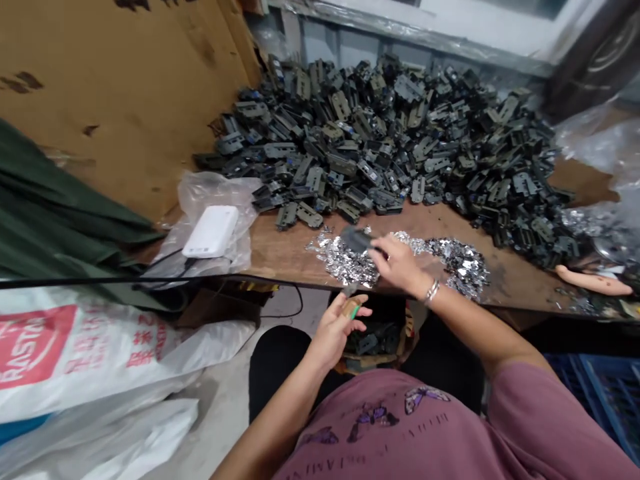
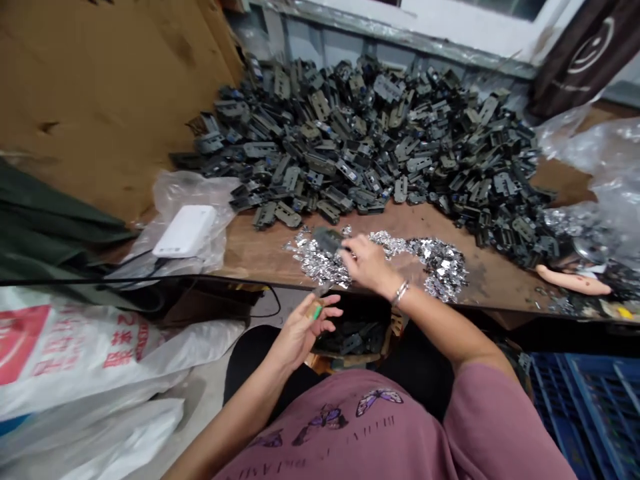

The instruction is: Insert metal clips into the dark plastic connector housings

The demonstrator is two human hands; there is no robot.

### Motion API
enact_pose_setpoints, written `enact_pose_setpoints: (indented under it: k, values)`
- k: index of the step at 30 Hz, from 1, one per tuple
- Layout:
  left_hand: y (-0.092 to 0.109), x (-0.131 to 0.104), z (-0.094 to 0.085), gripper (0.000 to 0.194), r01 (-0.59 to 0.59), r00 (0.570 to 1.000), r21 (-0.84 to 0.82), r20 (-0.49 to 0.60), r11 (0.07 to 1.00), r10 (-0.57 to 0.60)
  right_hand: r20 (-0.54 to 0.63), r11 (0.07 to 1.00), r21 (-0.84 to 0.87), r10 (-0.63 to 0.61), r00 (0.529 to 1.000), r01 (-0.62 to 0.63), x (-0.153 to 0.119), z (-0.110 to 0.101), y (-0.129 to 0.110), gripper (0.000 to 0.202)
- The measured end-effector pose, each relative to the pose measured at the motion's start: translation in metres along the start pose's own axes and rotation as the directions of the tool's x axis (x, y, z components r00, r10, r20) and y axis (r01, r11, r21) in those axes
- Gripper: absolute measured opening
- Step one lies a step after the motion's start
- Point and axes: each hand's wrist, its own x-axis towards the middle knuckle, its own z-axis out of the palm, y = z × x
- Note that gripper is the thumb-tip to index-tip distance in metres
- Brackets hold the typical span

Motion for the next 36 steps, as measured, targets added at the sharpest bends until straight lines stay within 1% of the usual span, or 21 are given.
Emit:
enact_pose_setpoints:
  k: [2, 3, 4, 5, 6, 7, 8, 10, 12, 14, 15, 16, 18, 22, 25, 27, 28, 29, 31, 34, 36]
  values:
    - [0.001, 0.006, 0.004, 0.049, 0.028, 1.000, -0.103, -0.001, 0.994, -0.028, 0.002, 0.977, 0.200, -0.073, 0.997, 0.071, -0.041, -0.006, -0.022, 0.019]
    - [0.000, 0.008, 0.006, 0.049, 0.032, 0.999, -0.120, -0.015, 0.992, -0.034, 0.031, 0.957, 0.273, -0.111, 0.993, 0.098, -0.059, -0.009, -0.028, 0.017]
    - [-0.001, 0.010, 0.008, 0.049, 0.035, 0.999, -0.115, -0.035, 0.993, -0.039, 0.061, 0.941, 0.326, -0.118, 0.991, 0.092, -0.074, -0.011, -0.029, 0.017]
    - [-0.003, 0.011, 0.010, 0.049, 0.042, 0.997, -0.096, -0.055, 0.995, -0.047, 0.081, 0.933, 0.356, -0.092, 0.992, 0.058, -0.086, -0.015, -0.025, 0.017]
    - [-0.005, 0.011, 0.012, 0.049, 0.055, 0.995, -0.068, -0.073, 0.996, -0.060, 0.086, 0.935, 0.355, -0.034, 0.996, 0.001, -0.094, -0.019, -0.016, 0.018]
    - [-0.007, 0.010, 0.014, 0.049, 0.074, 0.993, -0.041, -0.085, 0.996, -0.077, 0.074, 0.945, 0.318, 0.054, 0.996, -0.075, -0.098, -0.023, -0.002, 0.018]
    - [-0.010, 0.009, 0.016, 0.049, 0.091, 0.991, -0.017, -0.095, 0.996, -0.092, 0.051, 0.956, 0.243, 0.155, 0.987, -0.163, -0.099, -0.029, 0.016, 0.019]
    - [-0.013, 0.008, 0.020, 0.049, 0.109, 0.988, 0.021, -0.108, 0.994, -0.106, 0.007, 0.949, -0.023, 0.314, 0.949, -0.313, -0.093, -0.040, 0.055, 0.022]
    - [-0.016, 0.006, 0.025, 0.050, 0.115, 0.988, 0.063, -0.112, 0.991, -0.108, 0.016, 0.850, -0.316, 0.448, 0.894, -0.420, -0.081, -0.049, 0.087, 0.024]
    - [-0.018, 0.005, 0.029, 0.051, 0.127, 0.988, 0.103, -0.106, 0.986, -0.116, 0.055, 0.745, -0.514, 0.522, 0.851, -0.424, -0.069, -0.054, 0.106, 0.025]
    - [-0.018, 0.005, 0.031, 0.052, 0.134, 0.987, 0.117, -0.102, 0.984, -0.122, 0.084, 0.716, -0.571, 0.536, 0.840, -0.400, -0.065, -0.055, 0.111, 0.025]
    - [-0.019, 0.004, 0.031, 0.053, 0.139, 0.987, 0.125, -0.102, 0.982, -0.126, 0.116, 0.706, -0.604, 0.537, 0.835, -0.370, -0.063, -0.055, 0.113, 0.025]
    - [-0.018, 0.002, 0.029, 0.055, 0.135, 0.987, 0.128, -0.109, 0.983, -0.121, 0.163, 0.717, -0.612, 0.529, 0.833, -0.335, -0.064, -0.054, 0.112, 0.026]
    - [-0.017, 0.000, 0.023, 0.054, 0.113, 0.987, 0.142, -0.131, 0.983, -0.094, 0.198, 0.773, -0.513, 0.530, 0.825, -0.374, -0.079, -0.059, 0.111, 0.024]
    - [-0.018, 0.001, 0.023, 0.054, 0.118, 0.988, 0.160, -0.120, 0.980, -0.099, 0.126, 0.776, -0.494, 0.510, 0.851, -0.392, -0.083, -0.066, 0.113, 0.026]
    - [-0.021, 0.002, 0.025, 0.055, 0.123, 0.989, 0.171, -0.106, 0.978, -0.106, 0.059, 0.745, -0.536, 0.503, 0.862, -0.398, -0.077, -0.068, 0.113, 0.032]
    - [-0.023, 0.003, 0.026, 0.055, 0.124, 0.990, 0.178, -0.096, 0.976, -0.108, 0.048, 0.725, -0.566, 0.504, 0.862, -0.392, -0.073, -0.068, 0.112, 0.037]
    - [-0.024, 0.003, 0.028, 0.055, 0.123, 0.990, 0.184, -0.087, 0.975, -0.108, 0.058, 0.712, -0.592, 0.505, 0.861, -0.377, -0.069, -0.067, 0.110, 0.039]
    - [-0.026, 0.003, 0.029, 0.056, 0.116, 0.992, 0.193, -0.076, 0.974, -0.103, 0.137, 0.728, -0.603, 0.498, 0.856, -0.327, -0.063, -0.064, 0.103, 0.037]
    - [-0.024, 0.001, 0.027, 0.056, 0.109, 0.992, 0.193, -0.081, 0.975, -0.094, 0.266, 0.821, -0.502, 0.447, 0.854, -0.273, -0.067, -0.060, 0.090, 0.028]
    - [-0.022, -0.001, 0.025, 0.055, 0.108, 0.991, 0.188, -0.096, 0.976, -0.092, 0.299, 0.874, -0.407, 0.403, 0.865, -0.266, -0.078, -0.059, 0.083, 0.027]
